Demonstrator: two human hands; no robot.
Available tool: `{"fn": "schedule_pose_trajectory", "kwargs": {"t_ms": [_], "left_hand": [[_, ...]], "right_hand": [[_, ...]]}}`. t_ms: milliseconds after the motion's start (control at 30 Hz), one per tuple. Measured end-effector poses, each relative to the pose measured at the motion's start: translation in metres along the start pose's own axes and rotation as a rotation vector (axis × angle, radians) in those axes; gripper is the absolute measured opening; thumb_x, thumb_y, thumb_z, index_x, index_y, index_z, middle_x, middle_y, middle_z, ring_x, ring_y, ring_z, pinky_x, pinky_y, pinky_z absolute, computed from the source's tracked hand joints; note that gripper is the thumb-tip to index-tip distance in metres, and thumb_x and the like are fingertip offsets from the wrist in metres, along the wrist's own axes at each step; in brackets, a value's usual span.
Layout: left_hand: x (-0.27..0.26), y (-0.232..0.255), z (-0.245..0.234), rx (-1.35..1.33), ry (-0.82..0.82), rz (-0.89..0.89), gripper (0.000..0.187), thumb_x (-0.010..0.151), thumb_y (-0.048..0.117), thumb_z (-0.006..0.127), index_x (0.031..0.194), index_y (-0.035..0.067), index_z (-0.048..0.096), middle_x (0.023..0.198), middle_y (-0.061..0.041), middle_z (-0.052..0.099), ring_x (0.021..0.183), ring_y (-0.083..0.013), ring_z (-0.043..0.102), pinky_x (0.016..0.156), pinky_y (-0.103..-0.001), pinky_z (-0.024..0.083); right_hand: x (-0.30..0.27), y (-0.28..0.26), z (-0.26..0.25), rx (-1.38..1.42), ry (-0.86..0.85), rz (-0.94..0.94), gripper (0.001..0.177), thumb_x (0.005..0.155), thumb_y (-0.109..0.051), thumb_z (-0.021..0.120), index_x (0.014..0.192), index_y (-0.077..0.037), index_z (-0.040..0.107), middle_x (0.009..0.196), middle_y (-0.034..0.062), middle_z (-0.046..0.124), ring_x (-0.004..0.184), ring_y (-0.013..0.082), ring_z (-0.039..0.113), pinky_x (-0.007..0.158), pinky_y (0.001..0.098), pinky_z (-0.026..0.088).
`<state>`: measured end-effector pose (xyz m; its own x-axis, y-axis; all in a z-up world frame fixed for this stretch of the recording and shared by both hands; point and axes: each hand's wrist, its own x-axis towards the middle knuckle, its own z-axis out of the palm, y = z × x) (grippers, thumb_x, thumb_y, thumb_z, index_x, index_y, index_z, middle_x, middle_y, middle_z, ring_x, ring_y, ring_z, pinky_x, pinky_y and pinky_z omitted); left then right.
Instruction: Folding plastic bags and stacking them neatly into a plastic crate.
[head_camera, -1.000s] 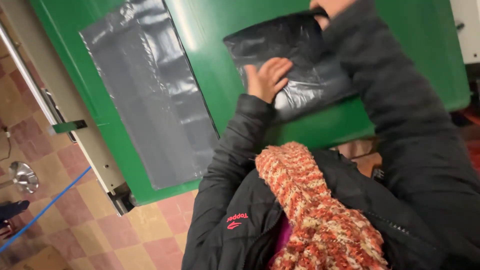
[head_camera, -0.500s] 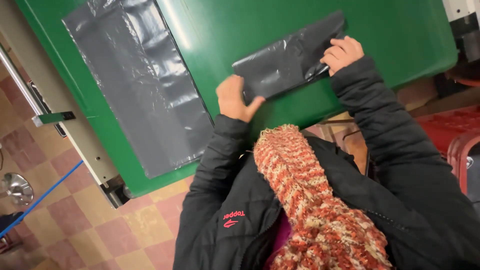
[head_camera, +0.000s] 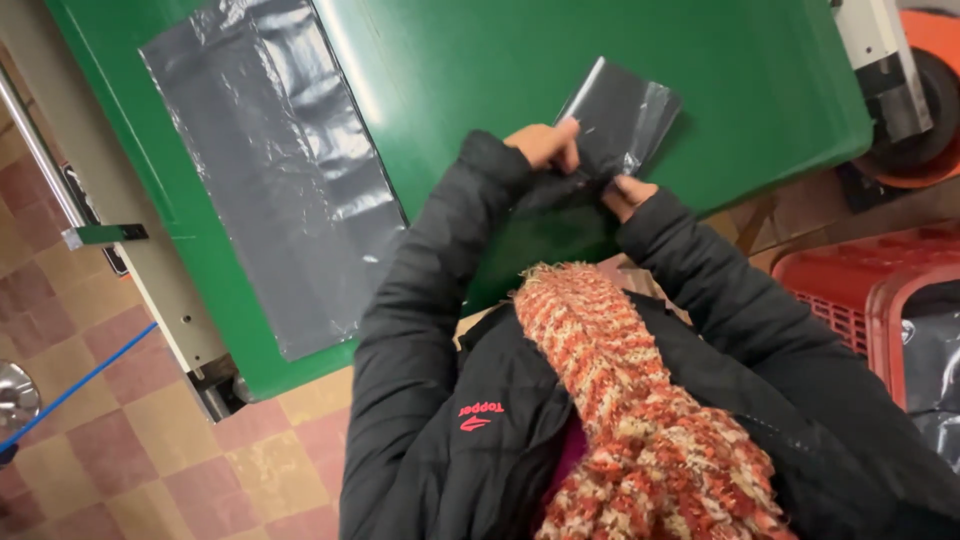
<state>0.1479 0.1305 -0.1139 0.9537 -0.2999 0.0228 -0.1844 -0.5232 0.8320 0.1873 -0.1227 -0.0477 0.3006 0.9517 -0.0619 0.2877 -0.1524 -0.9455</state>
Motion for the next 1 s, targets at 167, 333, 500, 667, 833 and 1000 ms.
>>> {"fn": "schedule_pose_trajectory", "kwargs": {"t_ms": [167,333,500,667,833,1000], "left_hand": [[0.020,-0.023,-0.015,-0.395,0.256,-0.440,0.056,0.103,0.056,0.046,0.104,0.009,0.076,0.094,-0.016,0.075,0.085,-0.0371,0.070,0.072,-0.045,0.051],[0.020,0.042,-0.006,0.261,0.458,-0.442,0.047,0.099,0.051,0.057,0.093,0.006,0.068,0.090,-0.018,0.072,0.087,-0.0408,0.068,0.077,-0.052,0.053],[-0.019,0.090,-0.015,0.320,0.674,-0.589,0.044,0.098,0.048,0.065,0.106,0.005,0.060,0.103,-0.018,0.070,0.095,-0.0401,0.066,0.081,-0.050,0.053],[-0.205,0.148,-0.023,0.532,0.836,-0.363,0.061,0.089,0.051,0.074,0.125,0.005,0.057,0.125,-0.015,0.062,0.119,-0.0371,0.059,0.097,-0.048,0.051],[-0.333,0.173,-0.011,0.688,0.658,-0.696,0.093,0.060,0.063,0.082,0.127,0.003,0.058,0.140,-0.017,0.054,0.138,-0.0403,0.039,0.103,-0.068,0.031],[-0.385,0.146,0.027,0.587,0.754,-0.558,0.085,0.072,0.055,0.081,0.138,0.006,0.056,0.153,-0.012,0.048,0.149,-0.0331,0.033,0.113,-0.065,0.032]], "right_hand": [[-0.001,0.138,-0.038,0.670,0.402,0.360,0.049,0.111,-0.018,0.048,0.159,-0.008,0.045,0.123,0.0171,0.064,0.066,0.0200,0.044,0.054,0.0318,0.041],[0.014,0.092,-0.056,1.057,0.298,0.382,0.051,0.103,-0.014,0.046,0.154,-0.007,0.040,0.131,0.0091,0.067,0.086,0.0162,0.069,0.063,0.0275,0.055],[-0.012,0.120,-0.057,0.561,0.619,0.640,0.048,0.096,-0.006,0.057,0.142,-0.005,0.044,0.102,0.0096,0.060,0.076,0.0184,0.061,0.063,0.0420,0.061],[0.004,0.059,0.037,0.267,0.533,0.117,0.037,0.105,-0.008,0.064,0.136,-0.004,0.044,0.102,0.0147,0.060,0.086,0.0222,0.060,0.078,0.0499,0.058],[0.082,0.002,0.177,0.807,-0.144,-0.001,0.054,0.096,-0.020,0.061,0.145,-0.014,0.040,0.133,0.0009,0.059,0.134,0.0210,0.052,0.102,0.0558,0.055],[0.113,-0.013,0.231,1.245,-0.046,0.531,0.053,0.091,-0.031,0.072,0.137,-0.014,0.051,0.137,0.0087,0.057,0.134,0.0256,0.052,0.096,0.0630,0.050]]}}
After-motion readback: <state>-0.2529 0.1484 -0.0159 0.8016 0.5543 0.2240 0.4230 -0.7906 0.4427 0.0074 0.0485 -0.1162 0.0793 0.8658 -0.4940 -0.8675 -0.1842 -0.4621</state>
